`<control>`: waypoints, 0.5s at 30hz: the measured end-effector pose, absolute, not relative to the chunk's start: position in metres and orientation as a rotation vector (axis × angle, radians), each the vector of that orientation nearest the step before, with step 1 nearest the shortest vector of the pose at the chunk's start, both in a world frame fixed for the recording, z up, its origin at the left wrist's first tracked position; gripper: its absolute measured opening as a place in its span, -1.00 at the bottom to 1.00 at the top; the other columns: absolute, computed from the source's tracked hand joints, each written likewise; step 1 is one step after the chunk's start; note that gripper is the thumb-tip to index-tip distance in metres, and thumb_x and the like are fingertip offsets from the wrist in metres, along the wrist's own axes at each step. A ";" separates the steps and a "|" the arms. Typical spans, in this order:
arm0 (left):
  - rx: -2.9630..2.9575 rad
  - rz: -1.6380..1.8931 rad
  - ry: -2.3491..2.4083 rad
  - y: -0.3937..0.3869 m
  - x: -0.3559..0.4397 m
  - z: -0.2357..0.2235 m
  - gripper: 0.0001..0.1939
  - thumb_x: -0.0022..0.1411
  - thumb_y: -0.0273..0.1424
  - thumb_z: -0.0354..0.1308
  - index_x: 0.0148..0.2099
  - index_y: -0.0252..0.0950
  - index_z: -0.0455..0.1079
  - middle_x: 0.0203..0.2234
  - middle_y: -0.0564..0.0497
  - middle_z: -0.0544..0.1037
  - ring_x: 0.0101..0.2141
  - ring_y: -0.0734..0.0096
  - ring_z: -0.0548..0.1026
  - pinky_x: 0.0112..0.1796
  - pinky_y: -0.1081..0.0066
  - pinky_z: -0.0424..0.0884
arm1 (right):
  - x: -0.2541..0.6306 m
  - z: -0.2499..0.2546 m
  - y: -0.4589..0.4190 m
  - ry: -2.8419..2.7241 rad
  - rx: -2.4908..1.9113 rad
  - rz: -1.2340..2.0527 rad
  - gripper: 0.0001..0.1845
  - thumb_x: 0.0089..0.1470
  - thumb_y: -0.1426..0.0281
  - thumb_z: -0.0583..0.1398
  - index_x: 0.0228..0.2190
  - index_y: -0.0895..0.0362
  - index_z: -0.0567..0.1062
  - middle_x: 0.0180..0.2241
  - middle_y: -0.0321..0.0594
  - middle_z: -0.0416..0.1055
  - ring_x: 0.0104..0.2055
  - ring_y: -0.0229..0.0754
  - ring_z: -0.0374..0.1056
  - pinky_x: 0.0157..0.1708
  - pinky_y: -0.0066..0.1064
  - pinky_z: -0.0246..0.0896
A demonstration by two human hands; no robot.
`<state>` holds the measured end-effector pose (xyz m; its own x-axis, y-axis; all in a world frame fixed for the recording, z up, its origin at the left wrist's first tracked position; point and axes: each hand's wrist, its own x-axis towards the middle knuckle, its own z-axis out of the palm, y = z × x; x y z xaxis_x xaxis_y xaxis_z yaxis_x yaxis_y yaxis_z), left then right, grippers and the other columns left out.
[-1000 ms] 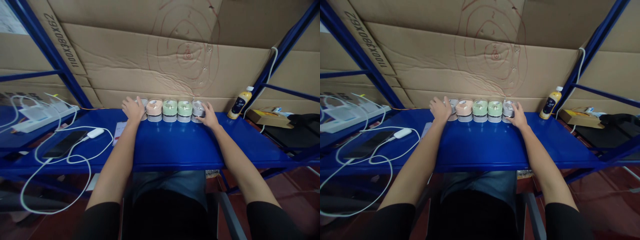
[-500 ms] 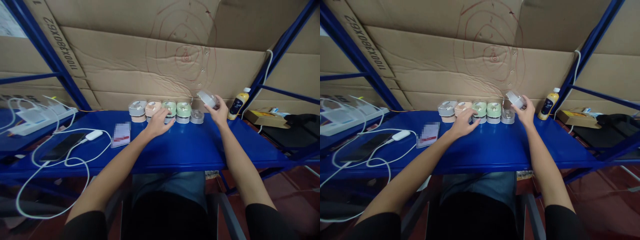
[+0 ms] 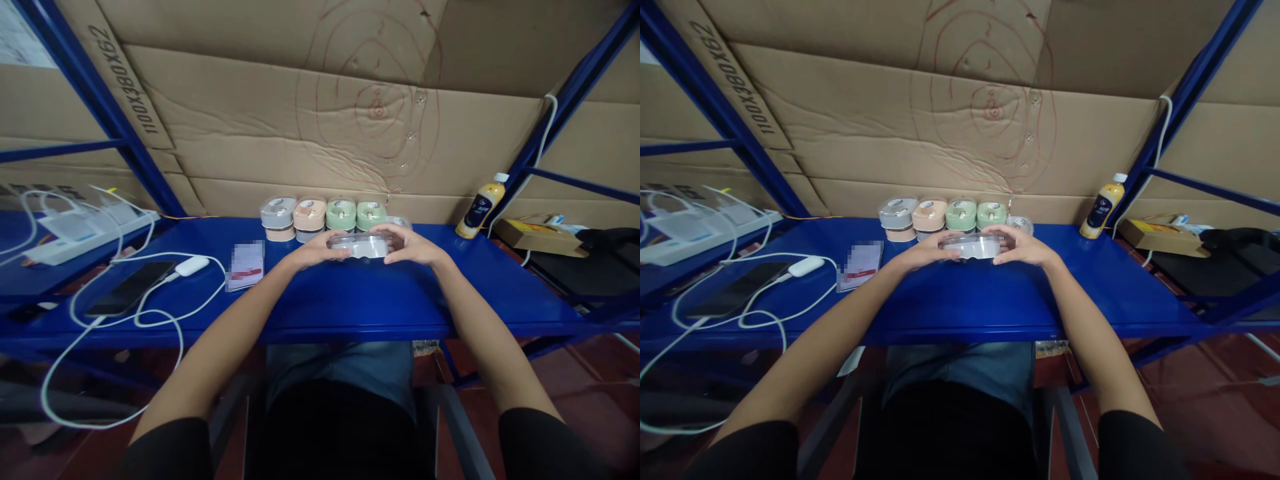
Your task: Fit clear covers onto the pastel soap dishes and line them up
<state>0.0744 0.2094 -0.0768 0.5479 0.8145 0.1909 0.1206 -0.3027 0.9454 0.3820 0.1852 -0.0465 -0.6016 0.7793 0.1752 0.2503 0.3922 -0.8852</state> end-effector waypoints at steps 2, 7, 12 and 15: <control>1.863 0.883 0.863 0.210 0.074 -0.078 -0.08 -0.06 -0.12 0.64 0.31 -0.31 0.49 0.18 -0.33 0.64 0.15 -0.14 0.64 0.20 -0.12 0.54 | 0.384 -0.048 0.187 -2.116 -0.874 1.209 0.06 -0.19 0.15 0.62 0.33 -0.22 0.47 0.44 -0.17 0.37 0.42 0.17 0.36 0.42 0.12 0.28; 2.172 0.900 0.976 0.209 0.083 -0.088 0.11 -0.20 -0.03 0.69 0.37 -0.27 0.43 0.33 -0.37 0.51 0.32 -0.32 0.49 0.33 -0.23 0.36 | 0.383 -0.055 0.192 -2.214 -0.966 1.132 0.11 -0.14 0.07 0.60 0.40 -0.12 0.41 0.43 -0.04 0.37 0.39 0.23 0.38 0.40 0.16 0.31; 2.295 0.910 0.926 0.201 0.100 -0.104 0.31 -0.20 0.05 0.68 0.50 -0.28 0.22 0.39 -0.43 0.40 0.37 -0.41 0.40 0.35 -0.27 0.32 | 0.369 -0.069 0.195 -2.319 -1.005 0.807 0.17 -0.20 -0.01 0.61 0.39 -0.02 0.42 0.36 -0.01 0.45 0.39 0.29 0.38 0.45 0.21 0.22; 2.313 0.852 0.929 0.199 0.104 -0.109 0.37 -0.18 0.07 0.67 0.54 -0.24 0.12 0.44 -0.43 0.33 0.42 -0.46 0.33 0.35 -0.30 0.32 | 0.361 -0.070 0.192 -2.366 -0.943 0.682 0.16 -0.21 -0.01 0.61 0.38 -0.02 0.44 0.33 -0.04 0.49 0.35 0.29 0.42 0.43 0.20 0.25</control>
<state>0.1042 0.1993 -0.1088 0.5708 0.7377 0.3605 0.4234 -0.6406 0.6406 0.3608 0.1921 -0.0703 -0.6357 0.7267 0.2603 0.4767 0.6348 -0.6081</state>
